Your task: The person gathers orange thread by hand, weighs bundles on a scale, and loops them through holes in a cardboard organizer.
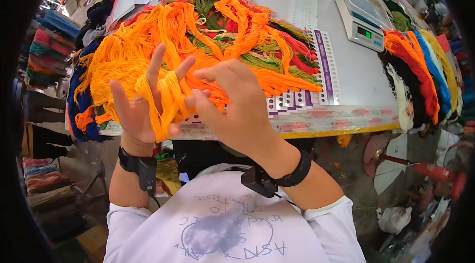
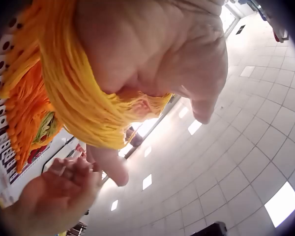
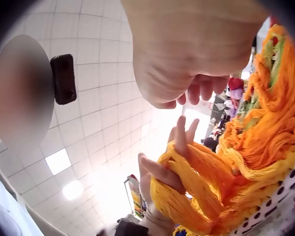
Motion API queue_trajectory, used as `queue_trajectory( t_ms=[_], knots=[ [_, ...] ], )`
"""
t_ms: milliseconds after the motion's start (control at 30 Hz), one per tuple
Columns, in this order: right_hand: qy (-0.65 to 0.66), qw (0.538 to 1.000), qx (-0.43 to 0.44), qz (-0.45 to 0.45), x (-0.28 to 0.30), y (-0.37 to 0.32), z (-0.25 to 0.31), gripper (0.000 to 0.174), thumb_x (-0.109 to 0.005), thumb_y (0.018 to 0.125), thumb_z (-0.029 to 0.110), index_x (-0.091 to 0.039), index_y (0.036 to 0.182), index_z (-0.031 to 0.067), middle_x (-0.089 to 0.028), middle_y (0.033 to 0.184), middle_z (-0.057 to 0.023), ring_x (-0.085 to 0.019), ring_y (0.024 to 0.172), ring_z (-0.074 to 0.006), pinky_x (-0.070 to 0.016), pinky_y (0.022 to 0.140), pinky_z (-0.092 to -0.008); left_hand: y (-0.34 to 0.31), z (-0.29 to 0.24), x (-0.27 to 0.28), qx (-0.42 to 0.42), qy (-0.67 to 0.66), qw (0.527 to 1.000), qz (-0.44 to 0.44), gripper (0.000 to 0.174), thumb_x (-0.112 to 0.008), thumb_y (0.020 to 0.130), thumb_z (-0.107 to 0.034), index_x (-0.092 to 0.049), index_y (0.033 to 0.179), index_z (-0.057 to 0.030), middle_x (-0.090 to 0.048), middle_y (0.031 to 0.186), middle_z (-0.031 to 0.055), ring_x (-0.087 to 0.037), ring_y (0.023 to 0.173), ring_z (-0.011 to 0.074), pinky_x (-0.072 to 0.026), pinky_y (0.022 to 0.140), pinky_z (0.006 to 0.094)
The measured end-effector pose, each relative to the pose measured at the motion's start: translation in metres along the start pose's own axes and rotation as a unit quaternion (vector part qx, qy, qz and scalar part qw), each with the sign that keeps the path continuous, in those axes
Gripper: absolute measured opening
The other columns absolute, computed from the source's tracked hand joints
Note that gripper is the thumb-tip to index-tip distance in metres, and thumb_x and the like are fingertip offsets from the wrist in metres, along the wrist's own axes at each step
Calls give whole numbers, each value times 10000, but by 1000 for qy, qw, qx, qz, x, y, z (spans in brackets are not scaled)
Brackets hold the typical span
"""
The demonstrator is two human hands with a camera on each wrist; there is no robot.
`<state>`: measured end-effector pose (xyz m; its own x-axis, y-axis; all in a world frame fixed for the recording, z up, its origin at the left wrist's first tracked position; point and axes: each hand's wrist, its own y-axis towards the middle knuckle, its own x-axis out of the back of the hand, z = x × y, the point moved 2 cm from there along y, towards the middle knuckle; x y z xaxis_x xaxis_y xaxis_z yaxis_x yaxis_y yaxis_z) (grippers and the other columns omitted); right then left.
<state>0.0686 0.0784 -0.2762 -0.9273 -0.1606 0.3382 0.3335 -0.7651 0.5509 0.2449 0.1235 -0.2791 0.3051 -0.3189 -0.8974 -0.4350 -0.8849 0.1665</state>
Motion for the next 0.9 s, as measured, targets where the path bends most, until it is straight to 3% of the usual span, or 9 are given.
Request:
queue_trajectory(
  t_ms=[233,333,400,467,533,600,667,800,900],
  knots=[
    [-44,992,-15,120,-15,-3,-2,197,-714,705,167,-643,818,22,-568,812,-93,-547,781,-253,-427,764,-320,1,16,6,-7,14,1000,15,985,-463,751,-745,-15,1470,-243,-75,1511,133,-327,1273,451,-521,824,538],
    [156,957,-191,151,-18,0,-10,188,-691,756,180,-633,835,20,-573,779,-67,-549,781,-195,-428,750,-304,-5,10,15,5,-34,999,-9,932,-472,790,-699,-40,1474,-237,-39,1515,160,-358,1261,437,-524,806,532],
    [465,793,-388,61,-19,-5,-27,130,-619,844,159,-609,859,30,-573,740,-28,-558,748,-147,-433,701,-284,-14,2,38,26,-42,999,9,929,-399,823,-703,-66,1472,-128,-243,1460,195,-383,1262,392,-545,778,455],
    [574,708,-404,-72,9,0,-33,98,-538,905,130,-582,916,43,-546,695,4,-526,646,-115,-410,639,-256,-32,-24,74,21,-12,996,87,809,-379,880,-634,-198,1450,-88,-329,1418,218,-440,1228,365,-543,716,395],
    [610,709,-342,-89,79,10,-53,130,-465,943,142,-519,894,34,-445,628,39,-449,568,-60,-394,602,-216,-58,-71,112,-75,-57,979,182,697,-343,922,-574,-353,1377,-45,-463,1304,203,-577,1012,267,-526,635,315],
    [649,706,-245,-142,183,14,-77,152,-401,963,93,-442,826,42,-289,593,43,-308,491,-53,-319,479,-216,-88,-134,99,-208,-27,977,40,369,-463,953,-297,-465,1264,-99,-485,882,41,-473,657,78,-465,594,229],
    [592,754,-233,-164,318,-3,-98,178,-393,968,105,-441,813,32,-290,602,41,-313,492,-61,-300,455,-212,-128,-198,102,-261,-11,964,-43,388,-471,945,-237,-452,1300,-82,-471,869,37,-452,668,67,-447,608,221],
    [492,814,-221,-216,566,-44,-121,193,-399,970,107,-406,783,64,-255,566,32,-256,443,-65,-232,413,-201,-128,-220,57,-302,150,931,-140,519,-375,965,-332,-306,1406,-66,-338,1421,129,-475,1143,213,-489,680,259],
    [319,878,-225,-278,441,-4,-76,123,-416,975,136,-463,906,45,-284,589,43,-260,460,-40,-218,409,-192,-65,-157,22,-206,214,948,-115,657,-343,937,-510,-233,1437,-98,-222,1487,153,-319,1323,357,-543,693,289]
  ],
)
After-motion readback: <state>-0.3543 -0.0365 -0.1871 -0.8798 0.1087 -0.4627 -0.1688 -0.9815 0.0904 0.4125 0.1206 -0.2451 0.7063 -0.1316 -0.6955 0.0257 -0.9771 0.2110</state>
